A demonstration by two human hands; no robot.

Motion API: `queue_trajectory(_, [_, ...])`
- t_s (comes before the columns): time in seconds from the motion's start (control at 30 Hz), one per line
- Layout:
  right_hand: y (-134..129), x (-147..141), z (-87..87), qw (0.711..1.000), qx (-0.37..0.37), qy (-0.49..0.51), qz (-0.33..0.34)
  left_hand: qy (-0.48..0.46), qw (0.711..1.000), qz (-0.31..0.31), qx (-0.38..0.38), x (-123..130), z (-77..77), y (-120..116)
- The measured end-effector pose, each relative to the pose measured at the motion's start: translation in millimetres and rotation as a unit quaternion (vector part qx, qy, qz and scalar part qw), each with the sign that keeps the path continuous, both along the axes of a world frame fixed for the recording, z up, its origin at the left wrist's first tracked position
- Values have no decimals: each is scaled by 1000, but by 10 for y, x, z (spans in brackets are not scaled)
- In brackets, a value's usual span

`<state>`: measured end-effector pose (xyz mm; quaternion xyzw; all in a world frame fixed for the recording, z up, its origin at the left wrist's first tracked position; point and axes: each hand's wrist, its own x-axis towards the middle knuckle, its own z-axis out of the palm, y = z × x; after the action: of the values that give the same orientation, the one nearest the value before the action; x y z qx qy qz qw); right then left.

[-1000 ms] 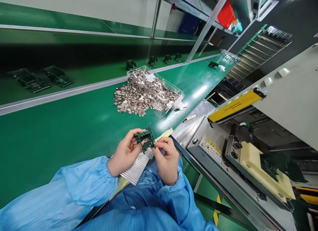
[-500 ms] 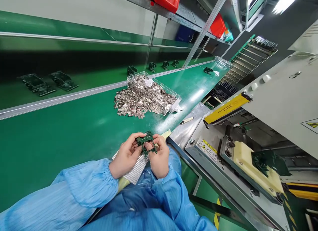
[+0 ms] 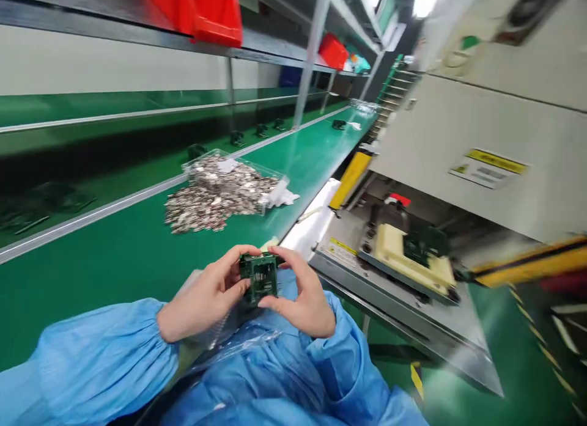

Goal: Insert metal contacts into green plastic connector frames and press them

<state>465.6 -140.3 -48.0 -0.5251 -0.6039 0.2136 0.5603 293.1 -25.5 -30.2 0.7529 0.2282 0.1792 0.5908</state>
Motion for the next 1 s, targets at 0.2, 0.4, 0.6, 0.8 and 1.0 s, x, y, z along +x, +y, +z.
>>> queue_trajectory(0.2, [-1309,933,277,947,88,36,-306,-80,953,-261,129,1546,469,-178])
queue_trajectory(0.4, [-2075,1772,355,783,135,53,-605,-88,950,-222,202,3007,576,-716])
queue_trajectory(0.6, [-1711,2092,449,865,17,-48,-499,-112,964,-202,132,2892,630,-572])
queue_trajectory(0.8, [-1308,2252,593,903,-130,-143,-383,13,974,-219,47,1679,406,228])
queue_trajectory(1.0, [-1509,2235,475,871,-158,-179,-430,108,977,-182,-9,1269,-136,457])
